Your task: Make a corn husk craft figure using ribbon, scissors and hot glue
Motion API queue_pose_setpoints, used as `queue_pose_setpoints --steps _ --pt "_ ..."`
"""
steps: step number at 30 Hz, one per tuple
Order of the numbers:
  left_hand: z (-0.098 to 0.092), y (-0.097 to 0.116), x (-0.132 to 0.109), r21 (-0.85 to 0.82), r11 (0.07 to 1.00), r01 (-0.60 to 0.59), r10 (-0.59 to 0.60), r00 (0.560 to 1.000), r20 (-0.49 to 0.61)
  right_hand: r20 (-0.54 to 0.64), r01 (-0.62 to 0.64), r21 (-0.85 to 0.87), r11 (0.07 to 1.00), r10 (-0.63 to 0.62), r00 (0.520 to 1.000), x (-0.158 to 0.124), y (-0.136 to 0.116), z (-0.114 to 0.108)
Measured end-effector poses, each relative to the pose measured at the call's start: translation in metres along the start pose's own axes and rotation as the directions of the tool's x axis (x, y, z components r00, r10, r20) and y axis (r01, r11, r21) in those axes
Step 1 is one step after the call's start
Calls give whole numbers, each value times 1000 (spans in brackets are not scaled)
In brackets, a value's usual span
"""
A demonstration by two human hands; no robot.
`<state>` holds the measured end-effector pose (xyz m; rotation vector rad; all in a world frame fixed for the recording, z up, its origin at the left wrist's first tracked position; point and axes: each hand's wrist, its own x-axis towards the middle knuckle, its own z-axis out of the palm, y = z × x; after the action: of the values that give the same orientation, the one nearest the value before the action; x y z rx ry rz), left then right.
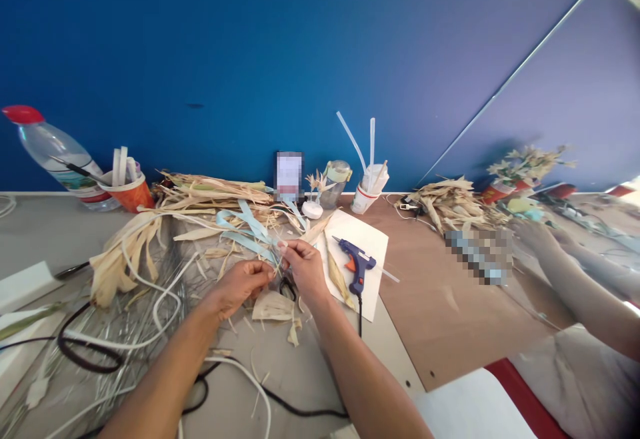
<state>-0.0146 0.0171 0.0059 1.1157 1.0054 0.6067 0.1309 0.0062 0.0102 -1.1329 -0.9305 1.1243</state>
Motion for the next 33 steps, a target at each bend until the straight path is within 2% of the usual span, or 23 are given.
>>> queue_pose_setpoints --steps 5,10,12,14,18,22,26,33 --pt "1 0 0 44 998 -45 44 999 27 11 -7 7 1000 7 1000 -2 -1 2" --pt "-2 3 1 -61 992 -113 105 987 -119 -13 -27 211 977 30 999 -2 -2 2" --pt "-4 5 1 -124 984 -126 102 977 -185 -25 -52 197 979 58 998 -3 0 2" --pt "-5 7 1 -181 975 -132 93 973 -210 12 -99 134 986 98 995 -4 2 4" --pt "-4 8 0 -217 970 -108 74 985 -158 157 -135 62 989 124 980 -6 6 8" --pt "-1 5 0 -201 978 -62 45 995 -91 216 -168 134 977 136 967 -7 6 10" --pt "-1 3 2 -176 983 -59 48 997 -67 211 -169 178 970 130 969 -6 5 8" --pt "0 3 2 -86 994 -74 67 994 -84 94 -108 144 984 95 991 -5 5 9"
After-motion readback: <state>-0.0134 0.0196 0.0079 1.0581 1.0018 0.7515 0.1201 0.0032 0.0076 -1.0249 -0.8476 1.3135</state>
